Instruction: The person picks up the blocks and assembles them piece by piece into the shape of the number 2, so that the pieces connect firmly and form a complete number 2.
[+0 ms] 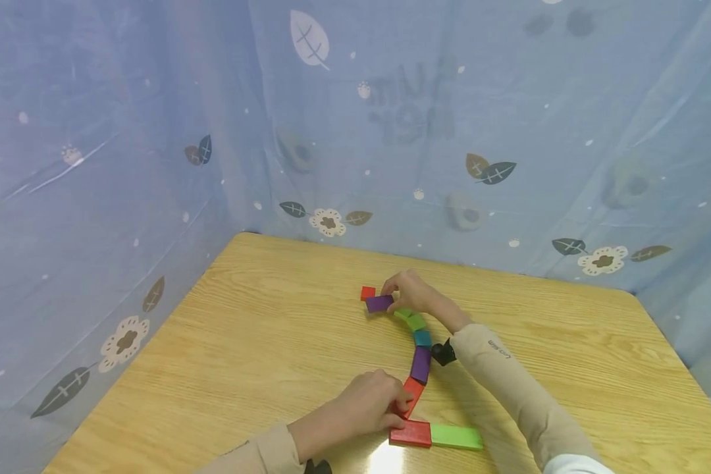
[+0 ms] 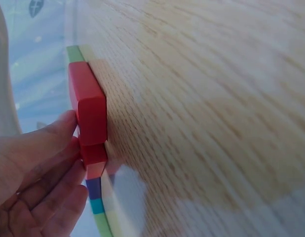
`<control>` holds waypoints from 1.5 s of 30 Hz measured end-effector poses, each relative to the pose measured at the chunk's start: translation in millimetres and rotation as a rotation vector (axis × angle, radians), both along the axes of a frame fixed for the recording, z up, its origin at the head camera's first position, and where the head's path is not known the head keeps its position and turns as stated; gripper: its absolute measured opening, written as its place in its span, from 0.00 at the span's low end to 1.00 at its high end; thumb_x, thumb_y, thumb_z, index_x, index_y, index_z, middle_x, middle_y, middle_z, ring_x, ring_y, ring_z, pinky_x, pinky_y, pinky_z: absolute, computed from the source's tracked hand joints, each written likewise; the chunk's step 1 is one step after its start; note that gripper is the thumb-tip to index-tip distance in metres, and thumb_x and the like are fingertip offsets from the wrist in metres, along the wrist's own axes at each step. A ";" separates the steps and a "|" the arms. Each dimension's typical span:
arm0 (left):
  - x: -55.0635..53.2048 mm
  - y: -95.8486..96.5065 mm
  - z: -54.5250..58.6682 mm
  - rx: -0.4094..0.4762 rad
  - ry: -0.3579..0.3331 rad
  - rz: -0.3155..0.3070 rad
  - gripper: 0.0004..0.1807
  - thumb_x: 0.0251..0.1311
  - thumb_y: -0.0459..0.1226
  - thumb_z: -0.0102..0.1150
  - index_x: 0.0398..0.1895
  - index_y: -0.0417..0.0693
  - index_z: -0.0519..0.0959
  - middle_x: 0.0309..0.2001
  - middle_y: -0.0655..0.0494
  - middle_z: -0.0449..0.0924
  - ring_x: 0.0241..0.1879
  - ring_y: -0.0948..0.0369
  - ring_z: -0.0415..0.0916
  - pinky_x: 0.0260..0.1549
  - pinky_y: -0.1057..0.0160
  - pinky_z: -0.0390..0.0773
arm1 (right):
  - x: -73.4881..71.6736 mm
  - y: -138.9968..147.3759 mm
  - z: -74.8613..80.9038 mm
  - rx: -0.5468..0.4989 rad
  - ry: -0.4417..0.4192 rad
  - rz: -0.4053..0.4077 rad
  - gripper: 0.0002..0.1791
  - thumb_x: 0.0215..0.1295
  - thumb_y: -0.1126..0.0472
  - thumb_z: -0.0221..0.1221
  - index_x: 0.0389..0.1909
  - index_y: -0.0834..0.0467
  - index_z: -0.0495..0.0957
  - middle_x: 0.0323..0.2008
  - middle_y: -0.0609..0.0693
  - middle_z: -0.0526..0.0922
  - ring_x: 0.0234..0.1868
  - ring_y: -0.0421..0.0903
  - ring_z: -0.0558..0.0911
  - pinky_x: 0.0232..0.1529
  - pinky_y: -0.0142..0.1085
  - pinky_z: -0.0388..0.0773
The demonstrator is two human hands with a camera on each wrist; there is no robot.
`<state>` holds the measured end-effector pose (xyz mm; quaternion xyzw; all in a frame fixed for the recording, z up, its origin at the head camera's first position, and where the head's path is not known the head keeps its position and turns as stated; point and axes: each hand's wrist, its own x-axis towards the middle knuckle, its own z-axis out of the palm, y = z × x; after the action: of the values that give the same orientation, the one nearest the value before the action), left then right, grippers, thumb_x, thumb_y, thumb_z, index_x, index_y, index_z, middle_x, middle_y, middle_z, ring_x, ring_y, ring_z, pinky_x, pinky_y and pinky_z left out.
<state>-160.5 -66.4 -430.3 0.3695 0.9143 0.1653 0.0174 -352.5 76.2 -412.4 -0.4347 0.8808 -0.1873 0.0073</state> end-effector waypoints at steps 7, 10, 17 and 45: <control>-1.0 1.4 -0.4 -0.005 -0.008 -0.006 0.08 0.46 0.46 0.73 0.29 0.56 0.87 0.37 0.69 0.84 0.34 0.76 0.77 0.28 0.79 0.69 | -0.3 -2.5 -1.9 0.016 -0.043 0.000 0.15 0.45 0.64 0.74 0.36 0.61 0.85 0.34 0.50 0.86 0.39 0.48 0.83 0.43 0.41 0.79; -1.2 1.7 -0.8 0.010 -0.015 -0.003 0.08 0.46 0.45 0.74 0.29 0.56 0.87 0.37 0.69 0.84 0.33 0.76 0.77 0.27 0.79 0.69 | -1.9 -2.9 -2.6 0.040 -0.067 -0.004 0.14 0.46 0.64 0.74 0.36 0.60 0.85 0.34 0.49 0.86 0.40 0.48 0.82 0.44 0.42 0.78; -1.5 1.3 1.0 0.018 -0.018 -0.002 0.08 0.46 0.45 0.74 0.29 0.56 0.87 0.38 0.69 0.84 0.35 0.76 0.77 0.29 0.79 0.71 | -3.9 -4.2 -2.1 0.080 -0.067 0.021 0.13 0.46 0.64 0.74 0.35 0.59 0.86 0.34 0.48 0.86 0.39 0.48 0.82 0.43 0.41 0.78; 1.3 0.9 4.0 -0.016 -0.024 0.027 0.08 0.47 0.46 0.73 0.29 0.56 0.87 0.37 0.69 0.84 0.37 0.73 0.78 0.34 0.75 0.74 | 18.7 67.4 27.9 -0.567 -0.534 -0.111 0.19 0.62 0.62 0.63 0.53 0.64 0.77 0.54 0.59 0.78 0.58 0.63 0.74 0.53 0.40 0.75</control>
<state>-159.2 -65.5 -426.3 0.3548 0.9203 0.1624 0.0290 -333.8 143.6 -384.5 -0.3073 0.7834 -0.5298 0.1059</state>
